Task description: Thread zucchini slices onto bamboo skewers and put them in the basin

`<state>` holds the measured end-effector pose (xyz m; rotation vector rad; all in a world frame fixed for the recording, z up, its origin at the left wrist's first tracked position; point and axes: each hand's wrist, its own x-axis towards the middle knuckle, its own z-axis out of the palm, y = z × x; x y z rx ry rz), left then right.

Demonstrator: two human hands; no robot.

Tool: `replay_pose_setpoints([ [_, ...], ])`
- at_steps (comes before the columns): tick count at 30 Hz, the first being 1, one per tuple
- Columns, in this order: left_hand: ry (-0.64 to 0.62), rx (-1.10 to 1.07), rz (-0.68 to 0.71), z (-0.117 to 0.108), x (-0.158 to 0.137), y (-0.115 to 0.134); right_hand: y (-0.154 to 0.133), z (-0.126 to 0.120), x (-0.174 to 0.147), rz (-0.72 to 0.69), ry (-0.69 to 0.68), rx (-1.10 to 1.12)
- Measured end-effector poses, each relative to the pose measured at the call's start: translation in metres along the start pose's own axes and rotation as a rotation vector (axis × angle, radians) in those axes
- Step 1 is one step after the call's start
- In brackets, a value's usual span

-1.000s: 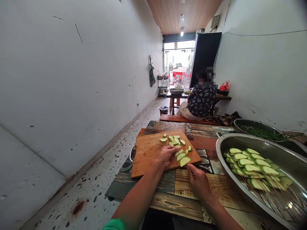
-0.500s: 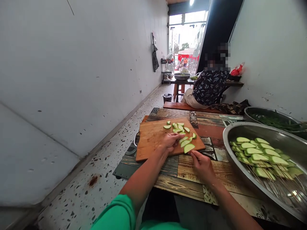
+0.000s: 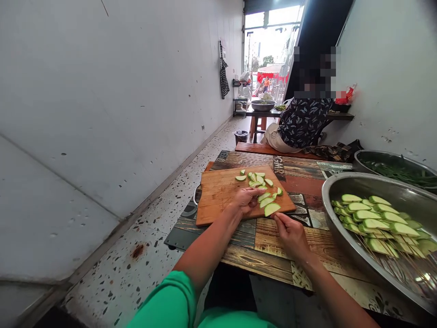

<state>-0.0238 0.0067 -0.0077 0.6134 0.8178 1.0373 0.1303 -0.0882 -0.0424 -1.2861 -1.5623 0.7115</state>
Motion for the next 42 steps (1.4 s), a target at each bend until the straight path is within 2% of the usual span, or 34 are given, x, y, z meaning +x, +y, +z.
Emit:
replay_pose_setpoints([
  [2, 0.013, -0.008, -0.002, 0.001, -0.001, 0.001, 0.003, 0.002, -0.002, -0.157, 0.042, -0.169],
  [4, 0.011, -0.003, -0.005, 0.002, -0.004, 0.003, 0.006, 0.003, -0.004, -0.246, 0.057, -0.298],
  [6, 0.005, 0.001, -0.015, 0.003, -0.005, 0.006, 0.007, 0.003, -0.004, -0.2, 0.055, -0.272],
  [10, -0.009, -0.04, -0.052, 0.002, -0.004, 0.007, 0.007, 0.002, 0.0, -0.027, -0.029, -0.045],
  [13, -0.048, -0.058, -0.075, 0.001, -0.002, 0.004, 0.008, 0.002, 0.002, 0.025, -0.028, 0.04],
  [18, -0.148, 0.131, -0.063, 0.005, -0.008, -0.007, 0.006, 0.002, 0.003, 0.036, -0.012, 0.063],
  [23, -0.089, 0.133, 0.026, 0.011, -0.013, -0.012, 0.005, 0.003, 0.003, -0.038, 0.02, -0.022],
  [28, -0.082, 0.119, 0.07, 0.01, -0.012, -0.009, 0.004, 0.003, 0.002, -0.073, 0.063, -0.092],
  [31, -0.067, 0.096, 0.078, 0.011, -0.013, -0.007, 0.0, 0.001, 0.003, 0.047, 0.006, 0.101],
  [34, -0.064, 0.043, 0.047, 0.014, -0.014, -0.007, -0.005, -0.001, 0.004, 0.343, -0.198, 0.471],
  [35, -0.062, 0.032, 0.028, 0.015, -0.014, -0.006, -0.006, -0.002, 0.005, 0.401, -0.236, 0.53],
  [36, -0.052, 0.025, 0.01, 0.015, -0.013, -0.006, -0.007, -0.002, 0.004, 0.398, -0.234, 0.518],
  [37, -0.033, 0.021, -0.008, 0.015, -0.012, -0.007, -0.006, -0.002, 0.004, 0.337, -0.195, 0.435],
  [40, 0.025, 0.03, -0.019, 0.012, -0.007, -0.008, -0.003, -0.002, 0.002, 0.037, -0.012, 0.028],
  [42, 0.029, 0.048, -0.003, 0.01, -0.004, -0.01, 0.001, -0.001, 0.001, -0.035, 0.016, -0.11],
])
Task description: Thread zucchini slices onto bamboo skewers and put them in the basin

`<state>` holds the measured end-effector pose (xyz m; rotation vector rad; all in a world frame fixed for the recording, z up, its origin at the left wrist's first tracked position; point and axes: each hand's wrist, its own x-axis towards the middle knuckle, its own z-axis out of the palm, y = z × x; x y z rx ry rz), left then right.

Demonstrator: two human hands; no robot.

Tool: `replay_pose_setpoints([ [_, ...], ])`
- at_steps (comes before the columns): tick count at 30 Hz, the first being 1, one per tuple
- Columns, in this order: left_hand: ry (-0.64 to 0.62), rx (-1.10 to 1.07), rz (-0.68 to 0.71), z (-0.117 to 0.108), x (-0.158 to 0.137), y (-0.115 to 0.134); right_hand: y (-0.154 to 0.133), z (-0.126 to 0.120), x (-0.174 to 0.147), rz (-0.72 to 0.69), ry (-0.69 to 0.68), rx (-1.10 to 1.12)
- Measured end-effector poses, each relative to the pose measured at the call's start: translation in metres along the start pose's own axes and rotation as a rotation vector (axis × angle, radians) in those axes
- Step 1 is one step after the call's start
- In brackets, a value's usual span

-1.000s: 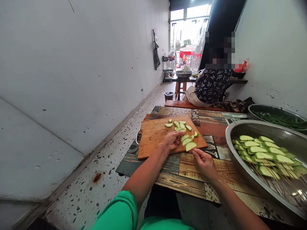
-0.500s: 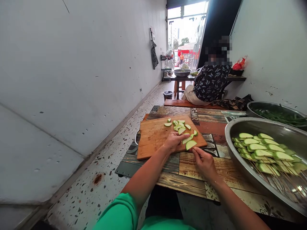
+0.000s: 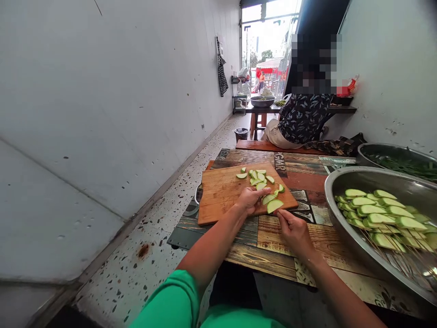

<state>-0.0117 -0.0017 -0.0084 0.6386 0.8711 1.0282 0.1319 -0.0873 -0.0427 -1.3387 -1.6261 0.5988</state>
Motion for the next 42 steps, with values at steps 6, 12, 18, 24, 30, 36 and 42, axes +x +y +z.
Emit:
replay_pose_setpoints([
  [6, -0.141, 0.085, -0.054, 0.002, -0.003, -0.001, 0.007, 0.004, 0.002, 0.081, -0.003, 0.108],
  [12, -0.149, 0.179, -0.016, 0.007, -0.011, -0.006, 0.008, 0.003, 0.002, 0.01, 0.031, 0.072],
  [18, -0.091, 0.065, -0.018, 0.011, -0.014, -0.003, 0.007, 0.004, 0.0, -0.175, 0.142, -0.195],
  [24, -0.117, 0.089, -0.078, 0.009, -0.012, 0.001, -0.009, -0.002, 0.004, 0.375, -0.142, 0.527],
  [30, -0.173, 0.065, -0.103, 0.004, -0.006, -0.001, -0.006, -0.002, 0.006, 0.448, -0.126, 0.61],
  [36, -0.237, 0.169, -0.026, 0.01, -0.01, -0.014, 0.006, -0.001, 0.006, 0.171, 0.042, 0.253],
  [42, -0.219, 0.16, -0.106, 0.017, -0.017, -0.02, 0.002, 0.002, 0.005, 0.12, 0.073, 0.195],
])
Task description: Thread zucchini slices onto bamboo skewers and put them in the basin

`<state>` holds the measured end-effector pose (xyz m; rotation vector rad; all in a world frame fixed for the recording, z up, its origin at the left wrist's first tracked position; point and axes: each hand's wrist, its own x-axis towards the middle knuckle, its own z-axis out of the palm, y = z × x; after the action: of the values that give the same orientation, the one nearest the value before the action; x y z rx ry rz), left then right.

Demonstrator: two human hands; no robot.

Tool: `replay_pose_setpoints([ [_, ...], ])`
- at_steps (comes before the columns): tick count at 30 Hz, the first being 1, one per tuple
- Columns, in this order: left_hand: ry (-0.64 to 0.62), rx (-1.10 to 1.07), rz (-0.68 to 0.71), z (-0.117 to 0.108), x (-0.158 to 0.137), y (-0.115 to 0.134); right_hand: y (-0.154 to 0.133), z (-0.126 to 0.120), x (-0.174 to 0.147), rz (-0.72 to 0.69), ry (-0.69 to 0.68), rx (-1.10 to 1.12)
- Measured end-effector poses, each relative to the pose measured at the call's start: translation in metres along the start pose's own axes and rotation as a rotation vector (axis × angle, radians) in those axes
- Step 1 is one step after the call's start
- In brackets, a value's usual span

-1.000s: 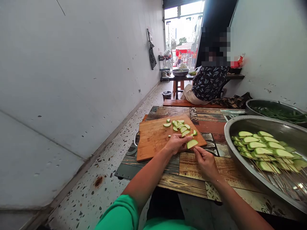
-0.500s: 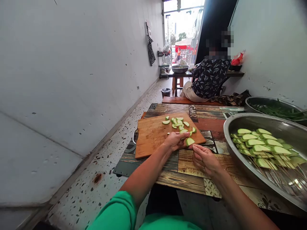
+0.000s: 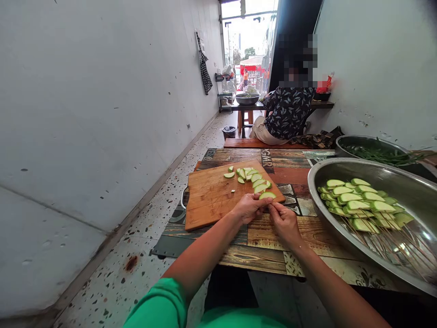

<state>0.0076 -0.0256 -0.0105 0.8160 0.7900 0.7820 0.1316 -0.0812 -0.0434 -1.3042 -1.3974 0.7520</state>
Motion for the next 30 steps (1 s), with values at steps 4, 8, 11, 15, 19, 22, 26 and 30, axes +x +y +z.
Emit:
replay_pose_setpoints([
  [4, -0.02, 0.019, 0.001, 0.002, -0.004, 0.001, -0.003, 0.001, -0.001, -0.013, -0.015, -0.049],
  [8, 0.049, 0.045, 0.047, 0.006, -0.007, 0.001, -0.007, -0.001, -0.003, -0.05, -0.024, -0.144],
  [11, 0.095, 0.004, 0.081, 0.01, -0.008, 0.002, -0.007, -0.002, -0.002, -0.089, -0.018, -0.2],
  [15, 0.084, -0.077, 0.046, 0.01, -0.006, 0.003, -0.006, -0.001, 0.0, -0.11, -0.026, -0.149],
  [19, 0.067, -0.113, 0.017, 0.01, -0.005, 0.002, -0.005, -0.001, -0.001, -0.112, -0.011, -0.191],
  [22, 0.069, -0.114, 0.02, 0.009, -0.002, 0.0, -0.006, 0.0, -0.004, -0.135, 0.006, -0.266],
  [26, 0.057, -0.116, 0.039, 0.004, 0.003, -0.002, -0.003, 0.002, -0.004, -0.127, -0.006, -0.233],
  [30, -0.009, -0.019, 0.009, 0.004, 0.002, -0.001, 0.0, 0.004, -0.004, -0.093, 0.005, -0.195],
])
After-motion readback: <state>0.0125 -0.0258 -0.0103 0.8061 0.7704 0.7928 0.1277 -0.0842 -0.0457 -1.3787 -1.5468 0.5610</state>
